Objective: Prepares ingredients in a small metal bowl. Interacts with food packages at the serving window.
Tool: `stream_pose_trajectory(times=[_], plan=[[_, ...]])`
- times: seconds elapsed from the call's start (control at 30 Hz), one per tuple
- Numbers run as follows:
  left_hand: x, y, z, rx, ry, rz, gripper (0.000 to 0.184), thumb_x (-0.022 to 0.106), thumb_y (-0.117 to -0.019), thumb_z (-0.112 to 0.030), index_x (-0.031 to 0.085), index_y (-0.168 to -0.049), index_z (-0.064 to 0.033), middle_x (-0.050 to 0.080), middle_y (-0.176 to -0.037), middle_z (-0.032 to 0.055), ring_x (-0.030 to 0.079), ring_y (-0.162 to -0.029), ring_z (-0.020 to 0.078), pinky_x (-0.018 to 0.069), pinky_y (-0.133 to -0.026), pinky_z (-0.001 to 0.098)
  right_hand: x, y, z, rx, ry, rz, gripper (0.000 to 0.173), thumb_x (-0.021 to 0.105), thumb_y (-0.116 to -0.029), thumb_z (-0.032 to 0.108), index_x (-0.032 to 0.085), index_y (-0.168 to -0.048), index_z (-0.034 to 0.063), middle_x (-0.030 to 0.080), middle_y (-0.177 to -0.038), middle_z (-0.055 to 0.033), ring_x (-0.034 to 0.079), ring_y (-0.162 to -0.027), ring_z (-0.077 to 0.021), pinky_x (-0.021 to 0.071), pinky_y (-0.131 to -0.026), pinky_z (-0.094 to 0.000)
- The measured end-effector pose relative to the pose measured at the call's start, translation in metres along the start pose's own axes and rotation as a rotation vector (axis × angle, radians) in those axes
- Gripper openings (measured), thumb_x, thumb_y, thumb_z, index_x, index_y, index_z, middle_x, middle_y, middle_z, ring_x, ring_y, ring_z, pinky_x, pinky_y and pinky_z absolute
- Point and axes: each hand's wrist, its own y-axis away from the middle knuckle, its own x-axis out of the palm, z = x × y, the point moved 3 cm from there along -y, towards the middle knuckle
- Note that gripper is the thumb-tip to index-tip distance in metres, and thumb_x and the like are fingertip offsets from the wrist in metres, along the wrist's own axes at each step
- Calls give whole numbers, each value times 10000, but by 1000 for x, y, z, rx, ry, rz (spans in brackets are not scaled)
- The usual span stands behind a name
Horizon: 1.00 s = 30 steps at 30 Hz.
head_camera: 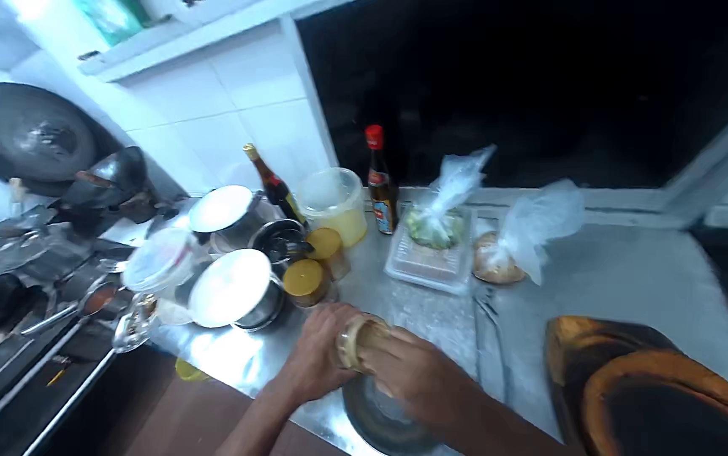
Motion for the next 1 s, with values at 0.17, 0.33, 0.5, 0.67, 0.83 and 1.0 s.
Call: stream_pose_trajectory(times=[0.17,0.33,0.5,0.67,0.83,1.0], plan=[[-9,7,-13,2,-110,-161,811,946,-624,-221,622,-1356,-87,648,-1345,141,560,-1312,362,466,-1091,567,-29,-3,-1,289,-70,-61,202,632,-970,124,784,-979,-10,745,-811,-159,721,-739,-281,596,-709,-403],[12,19,-26,-11,-318,-615,630,844,-726,-219,637,-1317,-147,676,-1295,145,599,-1262,377,511,-1037,555,-15,8,20,780,-358,-127,186,595,-940,80,740,-966,-33,690,-693,-91,650,-569,-153,563,-555,-349],[31,20,-37,19,-557,-806,465,656,-915,-302,514,-1355,-251,618,-1336,83,562,-1253,303,462,-1012,483,-11,-3,14,914,-235,-200,200,579,-931,151,746,-877,55,616,-616,-19,578,-520,-108,498,-505,-324],[36,2,-37,46,-562,-826,487,704,-861,-285,548,-1319,-229,625,-1321,95,559,-1241,332,444,-988,521,-8,-8,3,781,-361,-316,214,577,-994,197,768,-959,108,719,-738,45,669,-638,-7,568,-589,-202],[16,-14,-27,141,-364,-688,662,810,-745,-249,549,-1351,-200,604,-1362,94,533,-1286,335,457,-1020,515,-40,-5,-4,129,-41,-202,241,556,-1006,175,790,-1038,124,740,-877,29,671,-816,-49,564,-749,-192],[6,-18,-13,239,-197,-506,682,835,-734,-225,547,-1350,-177,598,-1367,91,527,-1326,315,460,-1094,504,-24,-6,0,-144,198,-57,208,550,-971,14,728,-1067,61,720,-918,-71,687,-837,-218,592,-752,-333]])
